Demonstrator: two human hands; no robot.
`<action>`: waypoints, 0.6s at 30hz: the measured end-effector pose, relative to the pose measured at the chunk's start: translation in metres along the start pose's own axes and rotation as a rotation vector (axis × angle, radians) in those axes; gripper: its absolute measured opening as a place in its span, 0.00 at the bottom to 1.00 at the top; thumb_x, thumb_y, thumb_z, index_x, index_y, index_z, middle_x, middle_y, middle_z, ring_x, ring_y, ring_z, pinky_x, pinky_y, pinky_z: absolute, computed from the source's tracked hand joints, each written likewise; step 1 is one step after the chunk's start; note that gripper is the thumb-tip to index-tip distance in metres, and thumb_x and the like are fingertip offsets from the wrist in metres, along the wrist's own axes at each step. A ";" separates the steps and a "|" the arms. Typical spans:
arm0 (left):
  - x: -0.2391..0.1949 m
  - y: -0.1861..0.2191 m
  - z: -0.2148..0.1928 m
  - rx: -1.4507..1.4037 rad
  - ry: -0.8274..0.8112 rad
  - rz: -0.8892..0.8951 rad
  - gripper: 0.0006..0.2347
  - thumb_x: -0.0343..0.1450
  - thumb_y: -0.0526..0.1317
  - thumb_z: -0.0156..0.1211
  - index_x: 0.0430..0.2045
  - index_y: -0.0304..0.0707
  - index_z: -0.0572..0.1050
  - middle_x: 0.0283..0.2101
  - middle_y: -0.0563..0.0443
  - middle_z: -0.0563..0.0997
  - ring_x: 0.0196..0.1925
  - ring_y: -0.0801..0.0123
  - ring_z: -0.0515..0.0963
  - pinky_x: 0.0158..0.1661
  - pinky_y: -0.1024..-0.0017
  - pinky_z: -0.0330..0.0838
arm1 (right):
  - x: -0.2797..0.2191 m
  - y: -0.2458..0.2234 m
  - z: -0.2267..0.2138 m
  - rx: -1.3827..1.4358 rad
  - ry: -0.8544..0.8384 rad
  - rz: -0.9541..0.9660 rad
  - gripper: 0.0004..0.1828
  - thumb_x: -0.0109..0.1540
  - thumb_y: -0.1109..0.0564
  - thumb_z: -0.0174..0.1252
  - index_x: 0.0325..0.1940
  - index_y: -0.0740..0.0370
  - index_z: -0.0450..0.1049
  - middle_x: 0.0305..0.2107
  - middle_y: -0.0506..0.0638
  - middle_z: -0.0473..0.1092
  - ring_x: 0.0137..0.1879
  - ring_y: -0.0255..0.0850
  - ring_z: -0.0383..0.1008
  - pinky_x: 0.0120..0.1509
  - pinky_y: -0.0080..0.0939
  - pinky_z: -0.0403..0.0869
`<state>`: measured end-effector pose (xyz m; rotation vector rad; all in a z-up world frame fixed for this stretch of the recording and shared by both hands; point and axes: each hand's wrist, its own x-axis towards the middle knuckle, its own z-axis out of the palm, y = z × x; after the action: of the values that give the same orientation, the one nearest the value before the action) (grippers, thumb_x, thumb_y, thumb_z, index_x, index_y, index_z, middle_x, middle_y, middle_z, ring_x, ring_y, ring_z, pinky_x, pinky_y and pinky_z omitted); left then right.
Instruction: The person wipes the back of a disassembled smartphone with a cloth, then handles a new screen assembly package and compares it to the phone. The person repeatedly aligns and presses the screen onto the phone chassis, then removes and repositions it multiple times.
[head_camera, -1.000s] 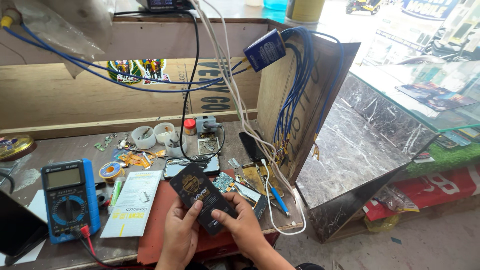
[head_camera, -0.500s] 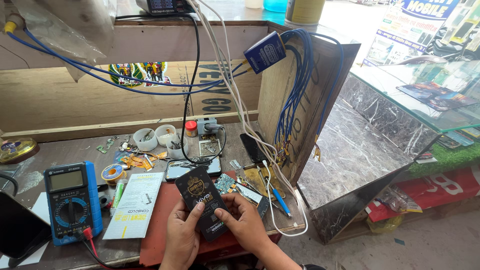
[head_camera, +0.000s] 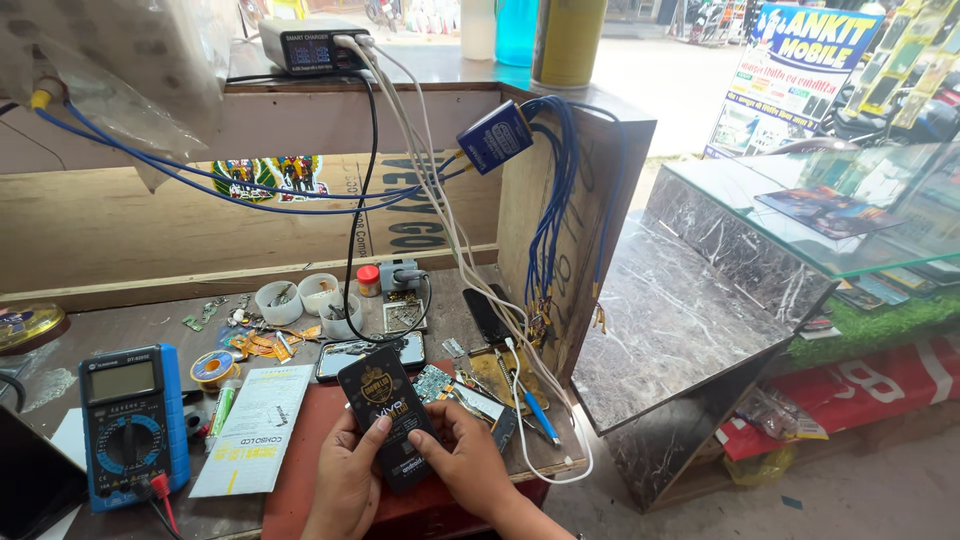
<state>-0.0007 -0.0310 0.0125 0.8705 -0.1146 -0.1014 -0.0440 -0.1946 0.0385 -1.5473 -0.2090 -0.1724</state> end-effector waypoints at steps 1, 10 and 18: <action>0.000 0.001 0.000 0.003 -0.013 0.009 0.13 0.72 0.30 0.57 0.52 0.28 0.72 0.45 0.43 0.82 0.45 0.67 0.82 0.46 0.67 0.79 | 0.001 0.000 0.000 -0.001 -0.004 -0.006 0.13 0.64 0.61 0.62 0.51 0.67 0.73 0.38 0.48 0.77 0.43 0.30 0.76 0.50 0.31 0.75; -0.007 0.003 0.003 0.002 -0.074 0.039 0.13 0.73 0.31 0.57 0.51 0.29 0.72 0.46 0.44 0.82 0.47 0.66 0.82 0.49 0.67 0.78 | 0.000 0.011 0.000 0.008 -0.016 -0.060 0.13 0.64 0.60 0.62 0.51 0.69 0.73 0.37 0.49 0.77 0.42 0.31 0.75 0.47 0.33 0.75; -0.015 0.005 0.008 0.011 -0.077 0.050 0.11 0.73 0.31 0.57 0.49 0.30 0.72 0.46 0.45 0.81 0.47 0.66 0.82 0.50 0.66 0.78 | -0.002 0.015 0.000 -0.003 -0.019 -0.092 0.15 0.64 0.59 0.61 0.52 0.68 0.72 0.38 0.49 0.77 0.43 0.32 0.77 0.48 0.33 0.76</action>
<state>-0.0163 -0.0316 0.0206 0.8745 -0.2088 -0.0874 -0.0422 -0.1947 0.0238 -1.5433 -0.2953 -0.2305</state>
